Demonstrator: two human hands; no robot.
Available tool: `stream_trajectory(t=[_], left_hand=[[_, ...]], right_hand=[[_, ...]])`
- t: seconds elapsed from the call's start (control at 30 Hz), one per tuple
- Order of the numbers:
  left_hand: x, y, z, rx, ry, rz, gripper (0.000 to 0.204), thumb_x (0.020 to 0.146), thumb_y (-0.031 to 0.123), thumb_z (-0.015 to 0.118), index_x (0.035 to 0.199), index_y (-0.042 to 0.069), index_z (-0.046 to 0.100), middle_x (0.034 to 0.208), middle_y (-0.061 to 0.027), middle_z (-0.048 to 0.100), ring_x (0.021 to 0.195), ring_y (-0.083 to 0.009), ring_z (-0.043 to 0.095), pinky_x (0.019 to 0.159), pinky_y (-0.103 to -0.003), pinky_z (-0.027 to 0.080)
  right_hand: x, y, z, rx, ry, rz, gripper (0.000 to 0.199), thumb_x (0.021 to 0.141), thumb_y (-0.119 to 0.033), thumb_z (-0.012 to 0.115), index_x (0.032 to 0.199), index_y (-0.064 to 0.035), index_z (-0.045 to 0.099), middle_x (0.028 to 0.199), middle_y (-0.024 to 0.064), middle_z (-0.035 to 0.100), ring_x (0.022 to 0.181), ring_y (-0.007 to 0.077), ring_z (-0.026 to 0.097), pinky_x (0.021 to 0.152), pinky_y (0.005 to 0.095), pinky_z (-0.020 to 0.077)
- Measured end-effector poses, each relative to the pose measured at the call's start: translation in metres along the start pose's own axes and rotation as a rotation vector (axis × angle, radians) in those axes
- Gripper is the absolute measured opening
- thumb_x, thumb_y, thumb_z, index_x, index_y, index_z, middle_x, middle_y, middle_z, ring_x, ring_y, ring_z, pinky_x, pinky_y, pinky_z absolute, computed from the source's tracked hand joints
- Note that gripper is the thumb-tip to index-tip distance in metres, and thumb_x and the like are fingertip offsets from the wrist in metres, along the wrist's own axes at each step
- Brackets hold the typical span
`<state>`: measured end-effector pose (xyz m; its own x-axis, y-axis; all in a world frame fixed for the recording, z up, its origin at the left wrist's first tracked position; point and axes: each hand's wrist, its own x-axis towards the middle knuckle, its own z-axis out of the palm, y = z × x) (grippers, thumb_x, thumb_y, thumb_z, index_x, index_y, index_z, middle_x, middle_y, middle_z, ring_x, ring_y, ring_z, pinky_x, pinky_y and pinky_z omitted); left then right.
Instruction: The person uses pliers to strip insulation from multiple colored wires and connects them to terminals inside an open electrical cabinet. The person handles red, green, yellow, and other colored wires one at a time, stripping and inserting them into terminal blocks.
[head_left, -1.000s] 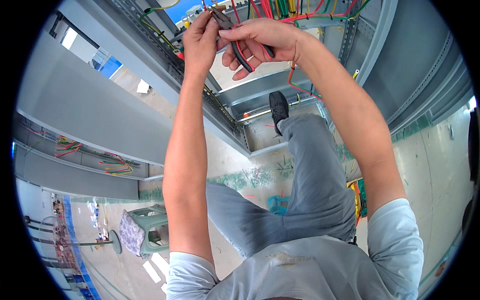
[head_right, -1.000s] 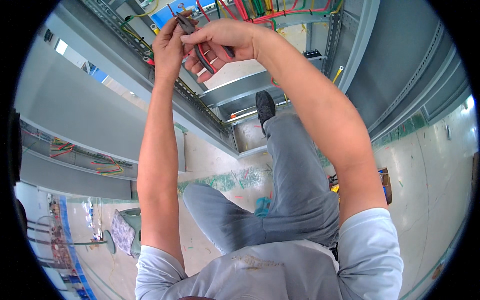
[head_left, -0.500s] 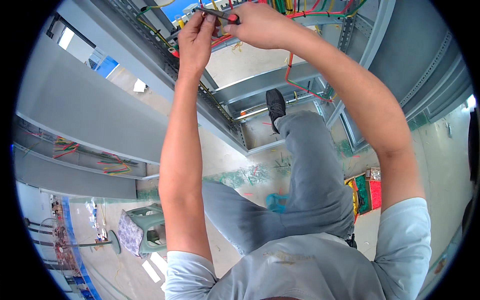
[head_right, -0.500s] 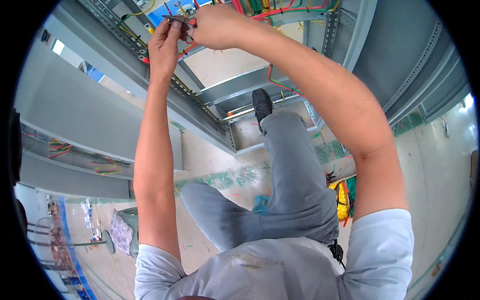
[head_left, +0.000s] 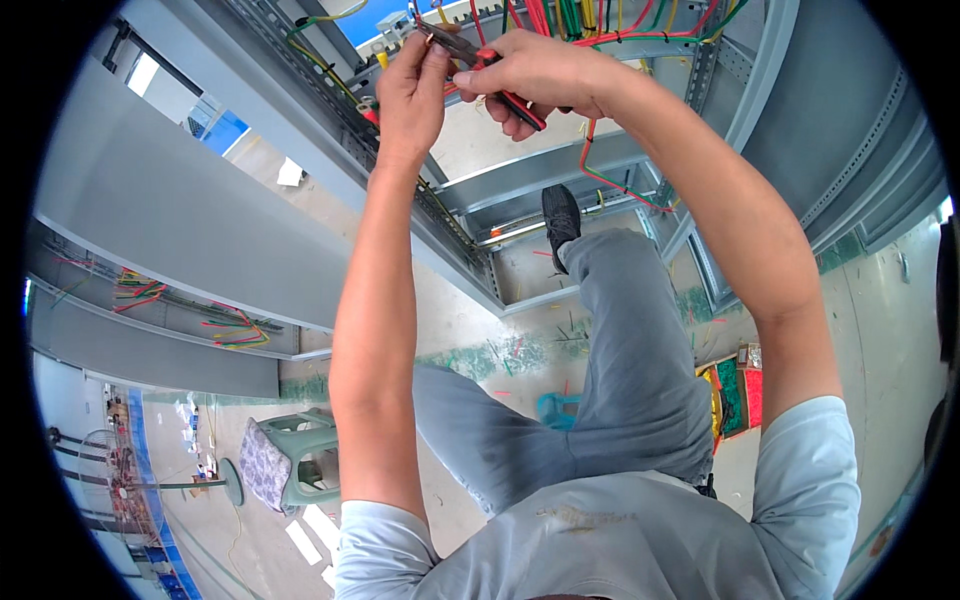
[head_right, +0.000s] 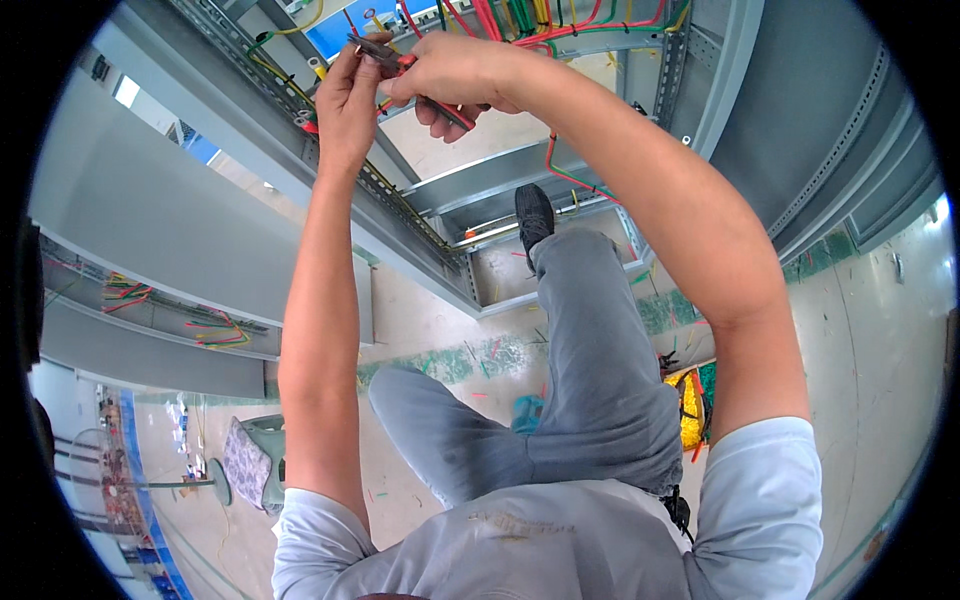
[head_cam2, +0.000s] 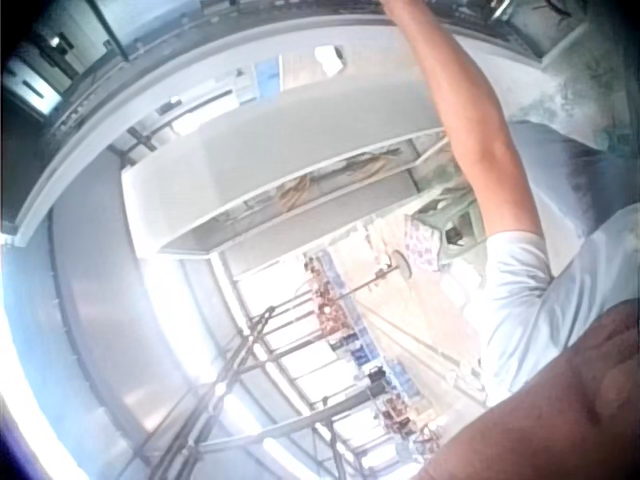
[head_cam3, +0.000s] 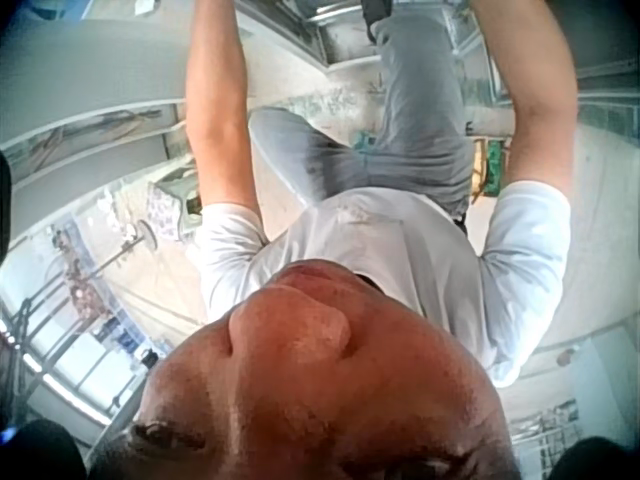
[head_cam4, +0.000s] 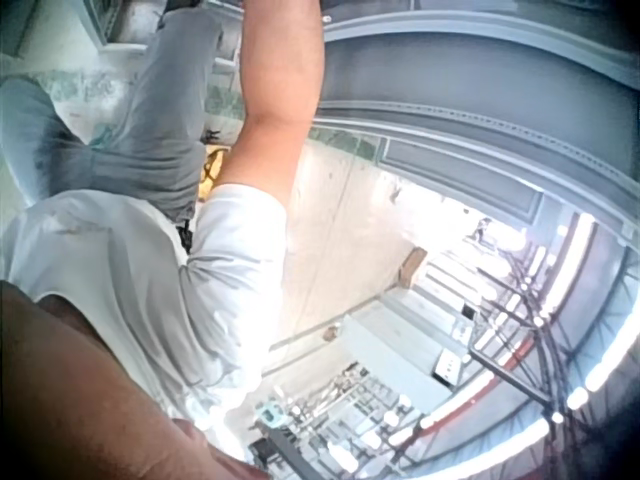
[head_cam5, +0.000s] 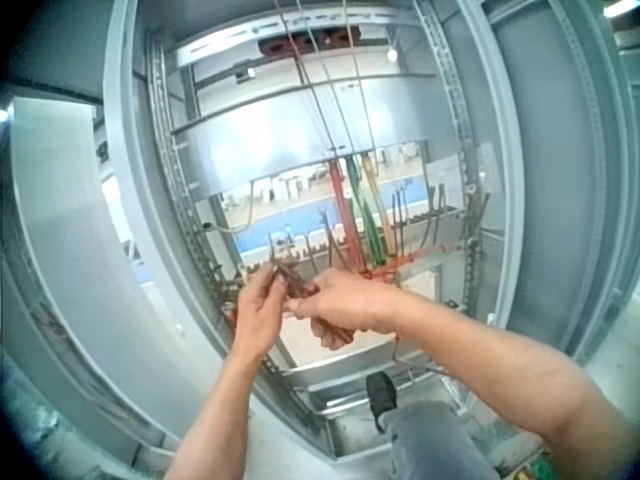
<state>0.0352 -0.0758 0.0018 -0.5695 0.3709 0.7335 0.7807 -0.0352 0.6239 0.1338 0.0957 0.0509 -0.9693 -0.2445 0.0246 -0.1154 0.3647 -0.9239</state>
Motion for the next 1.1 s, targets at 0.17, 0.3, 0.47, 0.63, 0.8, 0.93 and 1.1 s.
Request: stream_trajectory(t=[0.17, 0.3, 0.47, 0.63, 0.8, 0.93, 1.1], left_hand=[[0.000, -0.001, 0.004, 0.049, 0.051, 0.049, 0.025, 0.107, 0.019, 0.054, 0.121, 0.001, 0.065, 0.092, -0.0051, 0.069, 0.080, -0.0097, 0.061, 0.075, -0.027, 0.052], [-0.001, -0.002, 0.005, 0.084, 0.055, 0.044, 0.026, 0.108, 0.018, 0.053, 0.122, 0.001, 0.065, 0.093, -0.0041, 0.069, 0.081, -0.0096, 0.061, 0.076, -0.027, 0.052], [-0.005, -0.003, 0.008, 0.137, 0.072, 0.032, 0.025, 0.109, 0.017, 0.051, 0.121, 0.001, 0.065, 0.097, -0.0025, 0.069, 0.084, -0.0086, 0.062, 0.077, -0.026, 0.051], [-0.014, -0.005, 0.013, 0.215, 0.188, 0.064, 0.020, 0.108, 0.014, 0.052, 0.116, 0.001, 0.065, 0.098, -0.0040, 0.070, 0.087, -0.0111, 0.064, 0.081, -0.027, 0.052], [-0.023, -0.005, 0.015, 0.124, 0.246, 0.069, 0.018, 0.107, 0.011, 0.051, 0.116, 0.001, 0.063, 0.104, -0.0068, 0.071, 0.093, -0.0130, 0.064, 0.083, -0.028, 0.053], [-0.024, -0.004, 0.016, 0.150, 0.223, 0.065, 0.019, 0.107, 0.011, 0.051, 0.117, 0.000, 0.063, 0.105, -0.0079, 0.071, 0.094, -0.0143, 0.065, 0.085, -0.029, 0.053], [-0.014, -0.015, 0.010, -0.011, 0.128, 0.041, 0.026, 0.107, 0.017, 0.055, 0.122, -0.003, 0.064, 0.108, -0.0086, 0.071, 0.097, -0.0176, 0.070, 0.087, -0.030, 0.055]], right_hand=[[0.004, 0.005, 0.003, -0.094, 0.061, -0.065, 0.035, 0.101, -0.034, 0.062, 0.092, -0.0001, 0.061, 0.068, 0.0057, 0.060, 0.058, 0.0154, 0.064, 0.051, 0.0302, 0.0507], [0.002, 0.002, 0.005, -0.133, 0.091, -0.060, 0.034, 0.100, -0.032, 0.062, 0.088, -0.0004, 0.059, 0.066, 0.0039, 0.056, 0.054, 0.0137, 0.058, 0.048, 0.0307, 0.0470], [0.002, 0.005, 0.007, -0.135, 0.117, -0.018, 0.030, 0.098, -0.029, 0.065, 0.086, -0.0030, 0.056, 0.064, 0.0001, 0.048, 0.050, 0.0104, 0.045, 0.043, 0.0308, 0.0387], [-0.008, 0.000, 0.019, 0.131, -0.005, 0.015, 0.029, 0.096, -0.028, 0.067, 0.081, -0.0082, 0.052, 0.064, -0.0022, 0.042, 0.050, 0.0086, 0.040, 0.044, 0.0289, 0.0363], [-0.016, -0.007, 0.033, 0.472, -0.183, 0.030, 0.032, 0.097, -0.029, 0.069, 0.078, -0.0114, 0.049, 0.065, -0.0036, 0.040, 0.054, 0.0080, 0.039, 0.047, 0.0279, 0.0372], [-0.007, 0.010, 0.025, 0.650, -0.346, 0.011, 0.031, 0.097, -0.031, 0.070, 0.081, -0.0114, 0.051, 0.067, -0.0030, 0.044, 0.056, 0.0085, 0.043, 0.049, 0.0285, 0.0412], [-0.003, 0.027, 0.018, 0.423, -0.137, -0.001, 0.027, 0.097, -0.033, 0.068, 0.090, -0.0087, 0.059, 0.074, 0.0009, 0.059, 0.062, 0.0122, 0.057, 0.056, 0.0318, 0.0511]])
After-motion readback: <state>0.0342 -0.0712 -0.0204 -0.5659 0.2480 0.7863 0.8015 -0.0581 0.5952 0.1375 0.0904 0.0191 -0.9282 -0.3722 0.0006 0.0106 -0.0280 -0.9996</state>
